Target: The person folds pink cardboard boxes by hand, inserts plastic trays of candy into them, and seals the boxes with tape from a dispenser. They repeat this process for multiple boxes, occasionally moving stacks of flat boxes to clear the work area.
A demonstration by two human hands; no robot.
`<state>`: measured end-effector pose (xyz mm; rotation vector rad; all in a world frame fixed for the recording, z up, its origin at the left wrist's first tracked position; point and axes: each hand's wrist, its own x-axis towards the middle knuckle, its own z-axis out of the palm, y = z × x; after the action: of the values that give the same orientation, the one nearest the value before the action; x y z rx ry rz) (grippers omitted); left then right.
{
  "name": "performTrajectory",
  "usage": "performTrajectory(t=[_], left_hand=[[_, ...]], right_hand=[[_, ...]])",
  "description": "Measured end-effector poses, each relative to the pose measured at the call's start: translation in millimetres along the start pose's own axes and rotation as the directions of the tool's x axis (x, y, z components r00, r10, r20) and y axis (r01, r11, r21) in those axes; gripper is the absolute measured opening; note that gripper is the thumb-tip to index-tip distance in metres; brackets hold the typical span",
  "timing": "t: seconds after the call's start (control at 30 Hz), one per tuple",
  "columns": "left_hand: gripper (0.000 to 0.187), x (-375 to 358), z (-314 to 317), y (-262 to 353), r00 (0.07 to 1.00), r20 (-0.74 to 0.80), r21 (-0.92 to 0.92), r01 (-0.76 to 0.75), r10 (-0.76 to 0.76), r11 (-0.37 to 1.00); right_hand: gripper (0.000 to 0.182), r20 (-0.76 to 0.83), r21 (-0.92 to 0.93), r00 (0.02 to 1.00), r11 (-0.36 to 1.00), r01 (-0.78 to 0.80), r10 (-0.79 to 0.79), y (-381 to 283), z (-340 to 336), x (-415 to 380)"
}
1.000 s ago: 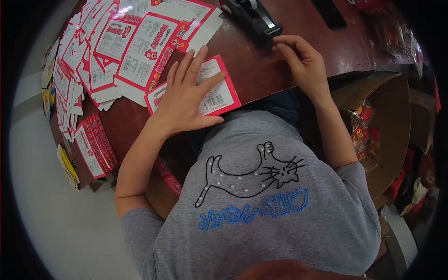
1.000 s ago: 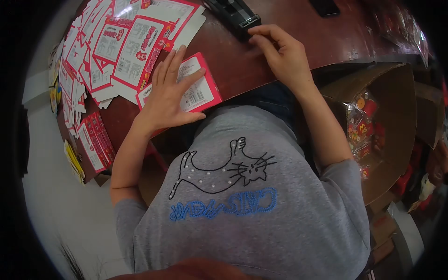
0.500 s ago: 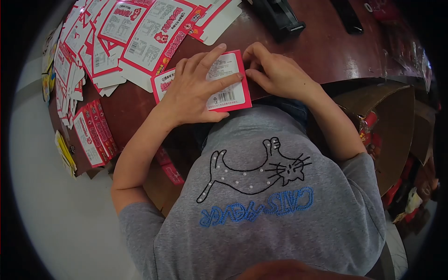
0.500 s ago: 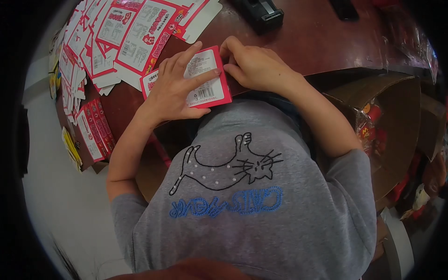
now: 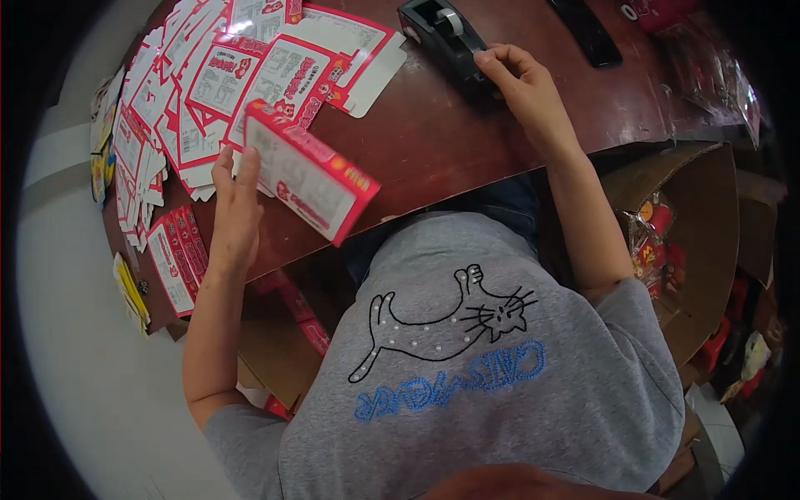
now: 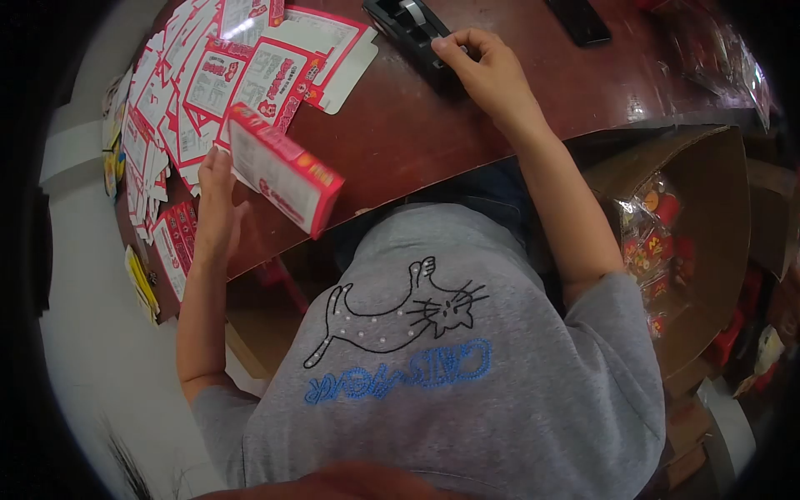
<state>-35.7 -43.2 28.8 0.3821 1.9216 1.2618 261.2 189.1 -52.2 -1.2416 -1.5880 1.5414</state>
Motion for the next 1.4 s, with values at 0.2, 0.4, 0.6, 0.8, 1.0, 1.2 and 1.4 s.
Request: performTrajectory(t=[0.2, 0.4, 0.6, 0.8, 1.0, 1.2, 1.4], left_hand=[[0.093, -26, 14, 26, 0.53, 0.846, 0.527, -0.81, 0.066, -0.256], [0.089, 16, 65, 21, 0.294, 0.955, 0.269, -0.904, -0.027, -0.333], [0.083, 45, 76, -10, 0.187, 0.955, 0.232, -0.955, 0.23, -0.186], [0.086, 59, 70, -34, 0.131, 0.924, 0.202, -0.965, 0.358, -0.167], [0.076, 59, 67, -32, 0.077, 0.917, 0.171, -0.962, 0.391, -0.213], [0.082, 61, 63, -39, 0.091, 0.891, 0.17, -0.975, 0.444, -0.14], [0.079, 17, -33, 8, 0.422, 0.378, 0.794, -0.605, 0.824, -0.054]], right_hand=[[0.018, -0.067, 0.083, 0.93, 0.927, 0.367, -0.362, 15, -7, -13], [0.014, -0.129, -0.051, 0.937, 0.946, 0.322, -0.326, 27, -8, -27], [0.014, -0.034, -0.367, 0.906, 0.848, 0.382, -0.422, 5, -8, -61], [0.04, 0.558, -0.173, 0.813, 0.934, 0.311, -0.167, -11, 35, -62], [0.032, 0.531, -0.241, 0.829, 0.907, 0.346, -0.175, 10, 54, -50], [0.03, 0.419, -0.648, 0.904, 0.669, 0.363, -0.085, -11, 63, -55], [0.028, 0.321, -0.404, 0.885, 0.797, 0.45, -0.337, -35, 99, -21]])
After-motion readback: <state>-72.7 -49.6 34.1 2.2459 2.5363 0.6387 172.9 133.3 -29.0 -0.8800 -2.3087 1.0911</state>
